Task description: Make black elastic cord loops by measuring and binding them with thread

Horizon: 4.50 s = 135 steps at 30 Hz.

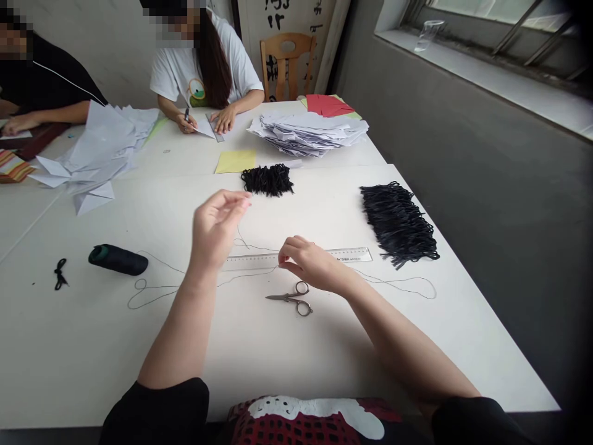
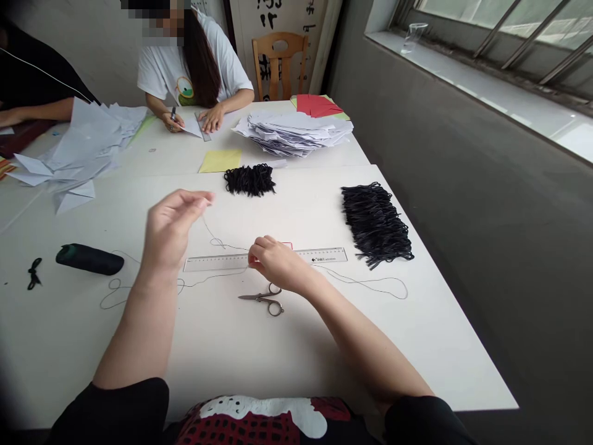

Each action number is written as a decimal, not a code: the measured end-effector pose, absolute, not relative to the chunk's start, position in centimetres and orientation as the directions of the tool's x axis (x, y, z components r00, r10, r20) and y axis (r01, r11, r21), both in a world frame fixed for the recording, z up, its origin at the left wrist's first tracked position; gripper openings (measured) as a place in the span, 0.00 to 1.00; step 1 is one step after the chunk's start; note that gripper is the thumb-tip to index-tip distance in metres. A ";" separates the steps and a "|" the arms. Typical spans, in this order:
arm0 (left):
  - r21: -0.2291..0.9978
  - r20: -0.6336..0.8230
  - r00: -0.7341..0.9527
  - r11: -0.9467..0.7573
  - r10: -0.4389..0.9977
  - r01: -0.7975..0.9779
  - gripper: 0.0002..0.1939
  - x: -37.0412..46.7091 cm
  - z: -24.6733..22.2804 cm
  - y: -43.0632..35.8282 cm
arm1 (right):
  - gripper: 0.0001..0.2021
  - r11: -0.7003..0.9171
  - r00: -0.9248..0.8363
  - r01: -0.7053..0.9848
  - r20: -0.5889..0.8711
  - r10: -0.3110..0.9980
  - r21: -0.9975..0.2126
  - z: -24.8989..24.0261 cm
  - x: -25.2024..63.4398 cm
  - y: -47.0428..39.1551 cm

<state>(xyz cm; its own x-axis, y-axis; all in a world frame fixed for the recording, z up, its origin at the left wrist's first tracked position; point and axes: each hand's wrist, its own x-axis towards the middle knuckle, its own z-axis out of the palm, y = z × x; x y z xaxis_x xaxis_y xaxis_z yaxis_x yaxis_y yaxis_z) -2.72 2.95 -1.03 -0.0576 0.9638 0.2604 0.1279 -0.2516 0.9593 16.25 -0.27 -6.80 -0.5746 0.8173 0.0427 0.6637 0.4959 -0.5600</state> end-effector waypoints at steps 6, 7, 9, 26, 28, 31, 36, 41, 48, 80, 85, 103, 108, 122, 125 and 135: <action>0.966 -0.153 0.398 0.223 0.905 -0.133 0.10 0.6 -2.0 1.4 | 0.02 0.677 -0.467 0.561 0.493 0.734 -0.476 -1.7 19.0 -1.9; 0.965 -0.164 0.413 0.233 0.896 -0.123 0.09 0.9 -2.1 1.3 | 0.02 0.680 -0.448 0.578 0.521 0.726 -0.450 -1.4 19.3 -2.0; 0.970 -0.171 0.423 0.227 0.890 -0.086 0.09 1.2 -2.2 1.0 | 0.02 0.675 -0.423 0.610 0.549 0.721 -0.415 -1.3 19.8 -2.1; 1.000 0.001 0.306 -0.005 0.952 0.014 0.08 1.4 -2.5 0.6 | 0.04 0.448 -0.011 0.576 0.541 0.841 -0.684 -1.4 19.4 -1.7; 0.998 0.056 0.250 -0.062 0.967 0.015 0.08 1.4 -2.7 0.5 | 0.07 0.333 0.097 0.440 0.413 0.905 -0.834 -1.7 18.8 -1.7; 0.984 0.154 0.170 -0.167 0.973 0.060 0.08 1.4 -2.8 0.4 | 0.13 0.222 0.058 0.199 0.238 0.970 -0.955 -2.2 17.8 -1.8; 0.941 0.272 0.097 -0.286 0.957 0.180 0.06 1.4 -2.6 0.0 | 0.14 0.203 0.074 0.088 0.210 0.975 -0.975 -2.8 16.5 -2.0; 0.936 0.269 0.125 -0.290 0.955 0.200 0.07 1.5 -2.4 0.0 | 0.15 0.185 0.089 0.068 0.191 0.978 -0.980 -3.0 16.5 -1.8; 0.968 0.176 0.156 -0.200 0.972 0.149 0.07 1.3 -2.5 0.1 | 0.15 0.176 0.076 0.118 0.185 0.980 -0.977 -2.8 16.9 -1.9; 0.994 0.076 0.254 -0.093 0.964 0.055 0.09 1.2 -2.9 0.7 | 0.18 0.130 0.090 0.137 0.143 0.986 -0.982 -2.5 17.0 -2.1; 0.994 0.073 0.264 -0.090 0.962 0.054 0.08 1.3 -2.9 0.7 | 0.18 0.121 0.094 0.134 0.134 0.986 -0.984 -2.6 16.9 -2.1; 0.993 0.110 0.264 -0.118 0.958 0.013 0.10 1.6 -3.1 0.5 | 0.14 -0.015 -0.015 -0.190 -0.013 1.000 -0.982 -3.4 16.9 -1.2; 0.993 0.111 0.278 -0.114 0.954 -0.005 0.09 1.7 -3.1 0.4 | 0.12 -0.015 -0.015 -0.222 -0.012 1.000 -0.975 -3.4 16.9 -1.2; 0.996 0.087 0.288 -0.087 0.954 -0.012 0.09 1.7 -2.6 0.1 | 0.16 -0.113 -0.075 -0.301 -0.094 0.993 -0.947 -2.6 16.9 -1.5; 0.999 0.039 0.290 -0.029 0.956 -0.036 0.10 1.8 -2.6 0.2 | 0.15 -0.074 -0.065 -0.315 -0.057 0.996 -0.946 -2.5 17.0 -1.5; 0.916 -0.269 0.515 0.381 0.814 -0.123 0.10 0.4 -1.6 1.1 | 0.11 0.166 0.294 -0.475 0.023 0.956 -0.864 -1.1 22.2 0.1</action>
